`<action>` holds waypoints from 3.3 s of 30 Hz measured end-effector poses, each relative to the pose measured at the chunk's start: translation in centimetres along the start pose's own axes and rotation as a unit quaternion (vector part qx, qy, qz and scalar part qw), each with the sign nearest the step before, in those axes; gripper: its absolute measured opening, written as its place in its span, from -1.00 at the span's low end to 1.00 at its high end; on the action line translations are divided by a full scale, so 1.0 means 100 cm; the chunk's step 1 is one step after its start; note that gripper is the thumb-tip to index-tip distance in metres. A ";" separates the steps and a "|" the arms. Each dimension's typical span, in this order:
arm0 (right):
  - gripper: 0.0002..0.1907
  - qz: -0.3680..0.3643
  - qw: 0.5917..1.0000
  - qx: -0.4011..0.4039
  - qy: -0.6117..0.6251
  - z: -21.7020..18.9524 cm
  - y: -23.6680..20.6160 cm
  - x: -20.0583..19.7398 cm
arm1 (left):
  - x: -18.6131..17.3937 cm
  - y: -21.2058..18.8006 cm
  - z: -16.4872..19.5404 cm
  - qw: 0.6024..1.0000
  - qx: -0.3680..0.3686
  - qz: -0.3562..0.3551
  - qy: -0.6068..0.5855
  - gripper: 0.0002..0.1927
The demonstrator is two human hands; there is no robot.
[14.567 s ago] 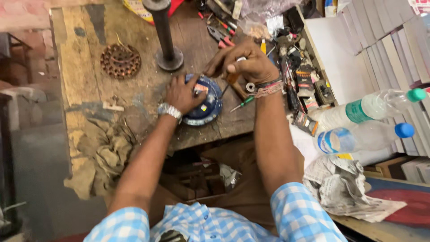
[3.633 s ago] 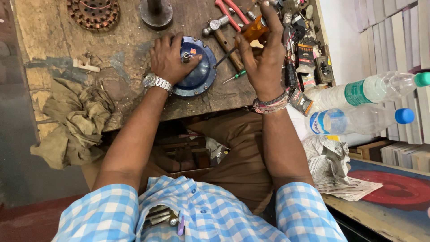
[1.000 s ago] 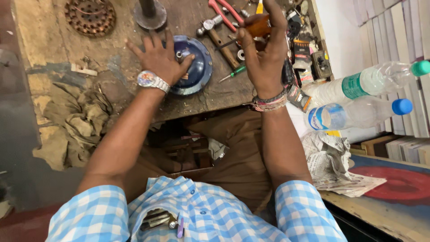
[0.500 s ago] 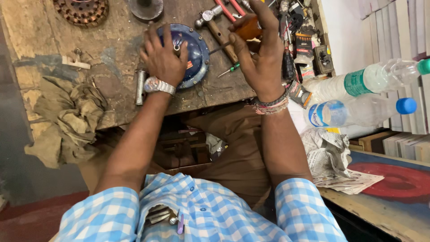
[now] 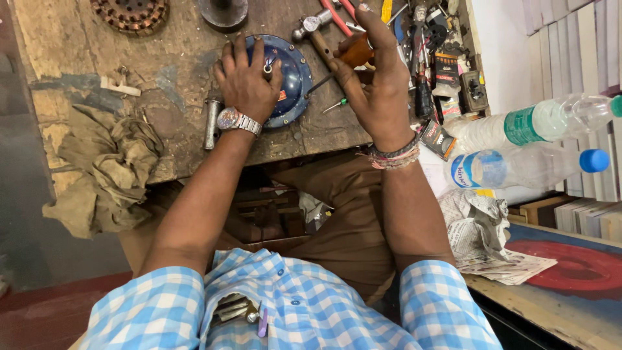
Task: The person assembles a small electric motor by placing a copper stator into a blue housing, tapping it with a hammer, and then using a screwdriver to tighten screws around the central shaft. The person also wipes the housing with a cloth during the process.
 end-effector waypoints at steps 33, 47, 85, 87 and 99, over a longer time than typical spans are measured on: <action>-0.32 -0.035 0.988 0.034 -0.147 -0.017 0.016 -0.003 | -0.002 0.001 0.000 1.000 -0.002 -0.006 0.006 -0.37; -0.48 -0.148 0.986 0.031 0.076 -0.010 0.019 -0.014 | -0.001 0.002 0.003 1.000 -0.006 -0.011 0.017 -0.37; -0.34 0.040 0.995 0.060 -0.072 -0.026 0.006 0.026 | 0.002 -0.001 0.002 1.000 -0.013 -0.002 0.003 -0.38; -0.33 0.050 0.994 0.065 -0.074 -0.023 0.004 0.029 | 0.004 0.000 0.001 1.000 -0.008 0.006 -0.002 -0.38; -0.43 0.094 0.990 0.085 0.068 0.028 -0.004 -0.016 | -0.032 0.000 -0.016 0.994 0.019 -0.112 -0.002 0.09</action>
Point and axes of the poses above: each hand's wrist, its own y-axis towards the middle knuckle, its own x-axis out of the palm, z = x × y, the point moved 1 cm from there along y, towards the middle knuckle, and after that the axes turned 4 degrees about -y, right-handed, at the moved point
